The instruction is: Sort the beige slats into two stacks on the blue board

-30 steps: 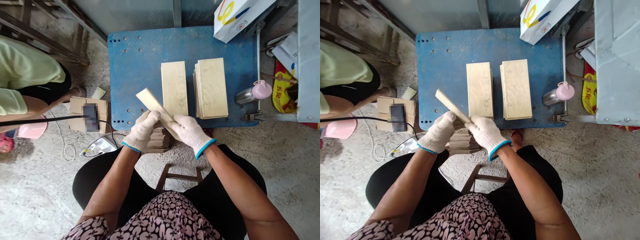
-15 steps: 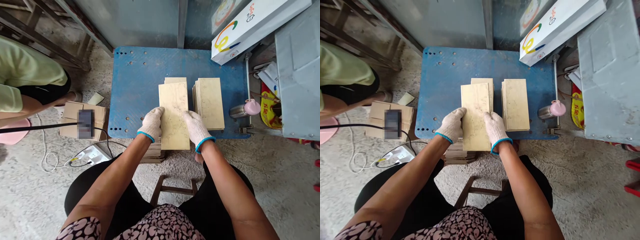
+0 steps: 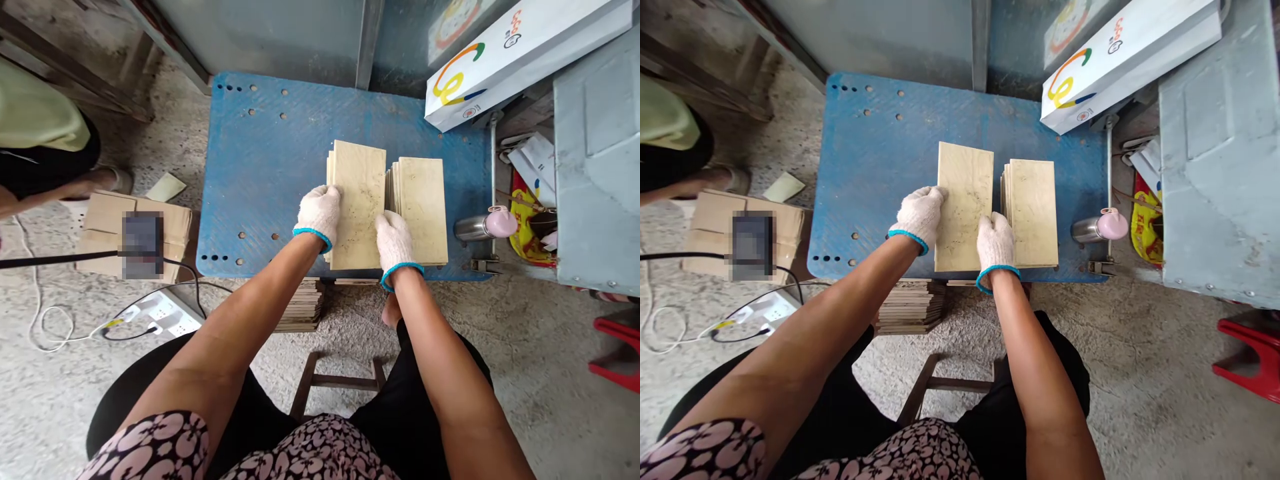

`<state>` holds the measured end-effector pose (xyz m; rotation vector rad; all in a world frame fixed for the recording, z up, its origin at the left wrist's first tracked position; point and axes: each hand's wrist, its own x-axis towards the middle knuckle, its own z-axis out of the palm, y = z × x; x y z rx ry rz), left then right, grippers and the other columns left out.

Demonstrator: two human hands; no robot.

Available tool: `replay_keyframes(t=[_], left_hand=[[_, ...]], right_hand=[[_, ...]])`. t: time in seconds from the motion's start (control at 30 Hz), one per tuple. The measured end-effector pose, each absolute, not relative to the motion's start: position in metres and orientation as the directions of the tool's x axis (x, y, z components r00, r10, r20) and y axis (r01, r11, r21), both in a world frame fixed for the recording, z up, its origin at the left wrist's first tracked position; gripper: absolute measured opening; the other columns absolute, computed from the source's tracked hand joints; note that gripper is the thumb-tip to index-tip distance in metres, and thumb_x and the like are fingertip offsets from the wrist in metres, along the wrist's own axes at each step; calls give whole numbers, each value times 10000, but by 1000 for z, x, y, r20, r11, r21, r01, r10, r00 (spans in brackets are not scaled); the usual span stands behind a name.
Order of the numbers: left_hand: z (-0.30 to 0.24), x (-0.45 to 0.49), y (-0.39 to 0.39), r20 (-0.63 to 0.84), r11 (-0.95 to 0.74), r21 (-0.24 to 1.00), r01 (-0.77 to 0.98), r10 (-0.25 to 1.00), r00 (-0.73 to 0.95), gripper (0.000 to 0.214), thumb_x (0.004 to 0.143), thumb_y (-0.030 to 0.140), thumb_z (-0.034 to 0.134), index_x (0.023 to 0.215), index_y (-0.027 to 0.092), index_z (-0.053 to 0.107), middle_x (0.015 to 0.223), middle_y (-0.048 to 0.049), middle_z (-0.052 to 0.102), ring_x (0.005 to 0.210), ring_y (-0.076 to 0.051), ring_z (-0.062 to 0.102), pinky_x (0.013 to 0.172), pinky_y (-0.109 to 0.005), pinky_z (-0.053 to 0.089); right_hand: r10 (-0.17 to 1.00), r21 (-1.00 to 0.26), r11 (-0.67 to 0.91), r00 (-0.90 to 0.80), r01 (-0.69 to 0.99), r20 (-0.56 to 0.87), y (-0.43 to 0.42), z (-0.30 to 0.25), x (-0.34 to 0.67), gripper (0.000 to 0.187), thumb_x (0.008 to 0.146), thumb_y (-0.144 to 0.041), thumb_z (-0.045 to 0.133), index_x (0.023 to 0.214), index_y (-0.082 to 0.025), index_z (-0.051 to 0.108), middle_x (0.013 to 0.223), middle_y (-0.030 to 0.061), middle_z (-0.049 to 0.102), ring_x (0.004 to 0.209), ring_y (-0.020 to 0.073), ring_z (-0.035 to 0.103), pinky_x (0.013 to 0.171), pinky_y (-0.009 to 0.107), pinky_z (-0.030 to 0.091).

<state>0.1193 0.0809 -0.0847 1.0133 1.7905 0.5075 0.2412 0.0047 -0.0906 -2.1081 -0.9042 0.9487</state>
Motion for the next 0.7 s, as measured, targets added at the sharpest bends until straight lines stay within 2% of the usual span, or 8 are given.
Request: replay_keyframes(t=[0.1,0.2,0.3,0.37,0.47,0.6,0.7], left_hand=[[-88,118,86,-514,505,728,464,850,-118,229,788,328,582,939,238,728,916,-41,724,857,-220,653,836,-344,520],[-92,113,92,-490,458,731,506,868,-78,282,765,294,602,1009,242,733,966,-48,729,912,-228,659,909,-361,503],[-94,108,97,-473,399,702,590,880,-32,246,780,274,576,963,252,739,926,-49,727,877,-234,662,865,-368,510],[-95,105,98,-461,352,673,651,887,-4,229,787,268,560,933,265,737,928,-50,723,864,-242,661,828,-376,511],[-96,102,97,-430,271,634,724,902,38,235,796,265,537,934,276,727,960,-61,713,893,-268,654,797,-398,511],[-98,98,93,-344,150,566,810,937,67,237,828,292,510,919,227,719,1039,-119,661,945,-299,636,805,-430,517],[-99,89,86,-179,68,638,767,982,62,341,885,331,468,1127,261,698,1151,-106,624,1056,-279,611,929,-420,499]], right_hand=[[795,-738,-557,501,381,-341,9,-91,245,224,868,-310,431,664,-224,405,705,11,503,756,201,491,792,364,414],[802,-735,-556,483,388,-352,14,-95,245,161,877,-319,443,794,-219,539,913,55,632,947,250,571,914,413,428],[772,-720,-593,507,360,-383,18,-101,242,216,859,-316,486,976,-208,631,1136,100,661,1169,295,556,1030,449,404],[758,-709,-610,521,355,-392,20,-105,240,279,852,-318,505,1055,-196,654,1227,115,647,1248,302,527,1070,457,393],[762,-714,-601,524,358,-379,20,-111,239,341,849,-324,518,1128,-188,660,1298,113,627,1284,288,518,1108,454,379],[773,-758,-571,517,314,-367,18,-118,241,346,855,-344,514,1131,-192,656,1274,98,644,1248,265,557,1102,430,400],[747,-785,-581,527,218,-407,17,-123,242,389,864,-372,507,1183,-182,622,1308,97,622,1249,247,559,1078,405,434]])
